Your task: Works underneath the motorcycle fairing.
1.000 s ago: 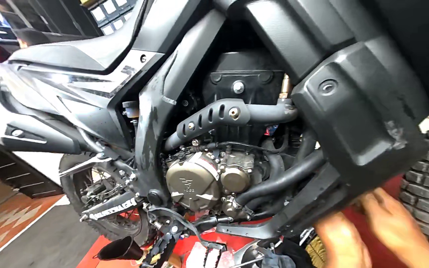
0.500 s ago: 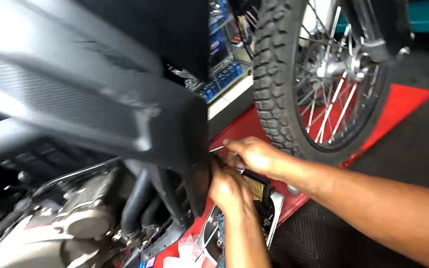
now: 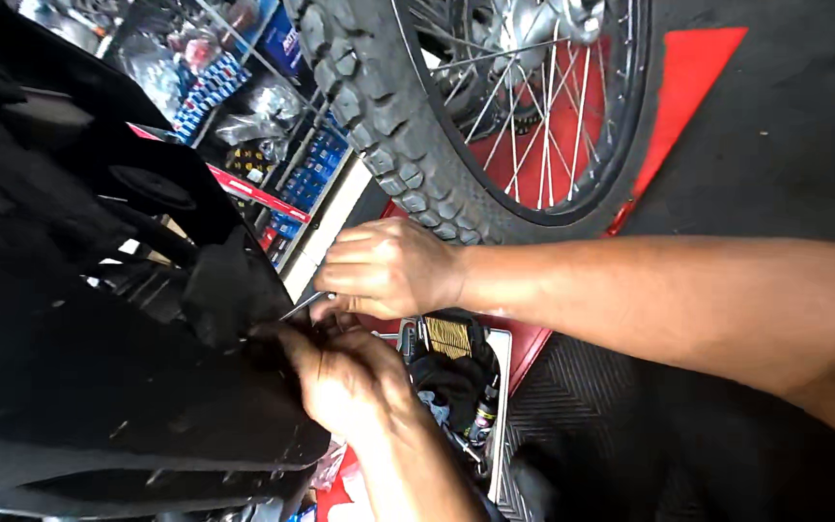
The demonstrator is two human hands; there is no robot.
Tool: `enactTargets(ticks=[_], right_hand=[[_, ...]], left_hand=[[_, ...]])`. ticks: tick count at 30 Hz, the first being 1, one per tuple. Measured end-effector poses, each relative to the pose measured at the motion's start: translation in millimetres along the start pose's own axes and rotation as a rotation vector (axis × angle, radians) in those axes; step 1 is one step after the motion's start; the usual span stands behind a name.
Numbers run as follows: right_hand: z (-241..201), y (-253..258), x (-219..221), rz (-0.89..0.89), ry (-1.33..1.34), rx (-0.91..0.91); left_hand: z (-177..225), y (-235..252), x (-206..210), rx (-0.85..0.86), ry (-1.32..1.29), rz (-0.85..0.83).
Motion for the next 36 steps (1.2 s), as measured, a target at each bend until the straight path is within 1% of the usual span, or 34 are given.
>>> enactTargets(ticks=[3,6,9,12,14,15,17,18,20,23,25,28,32,34,36], right_hand=[[6,-1,5,0.017,0.164,0.134],[8,-3,8,0.032,0.292,0.244],[6,-12,15,0.064,0.583,0.440],[14,-20,19,0.089,0.784,0.580],[31,-24,23,0.187,0.901,0.695],[43,-26,31,0.231,0.939,0.776],[70,-29,56,0.226,0.933,0.957],[83,-28,71,0.205,0.901,1.039],[108,-20,99,0.190,0.875,1.148],[135,-7,129,0.168,0.879,1.192],[142,-4,144,0.116,0.869,1.186],[141,-1,155,0.102,0.891,1.154],[138,-4,158,0.140,0.933,1.151],[141,-8,156,0.114,0.846,1.145],[141,-9,151,0.028,0.699,1.137]], left_hand=[[2,-1,2,0.029,0.017,0.018],[3,-2,5,0.013,-0.001,0.026],[5,-5,11,-0.018,-0.067,-0.018],[1,-9,4,-0.070,0.093,0.025],[-7,-17,-4,-0.174,0.235,0.001],[-12,-24,-10,-0.240,0.296,-0.018],[-18,-42,-20,-0.329,0.419,-0.056],[-16,-49,-22,-0.328,0.469,-0.092],[-5,-57,-25,-0.268,0.520,-0.172],[4,-65,-40,-0.226,0.591,-0.205],[2,-79,-54,-0.255,0.633,-0.231],[1,-96,-62,-0.289,0.608,-0.297],[7,-95,-60,-0.276,0.533,-0.323],[6,-95,-60,-0.293,0.524,-0.341],[4,-96,-60,-0.308,0.526,-0.363]])
Point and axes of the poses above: each hand's wrist, its own y-axis towards the middle knuckle, its own x-axis out of the palm, z = x × y, the point moved 8 cm from there along y, towards the middle knuckle, and after that the axes turned 2 degrees about -z, right-handed, at the moved point
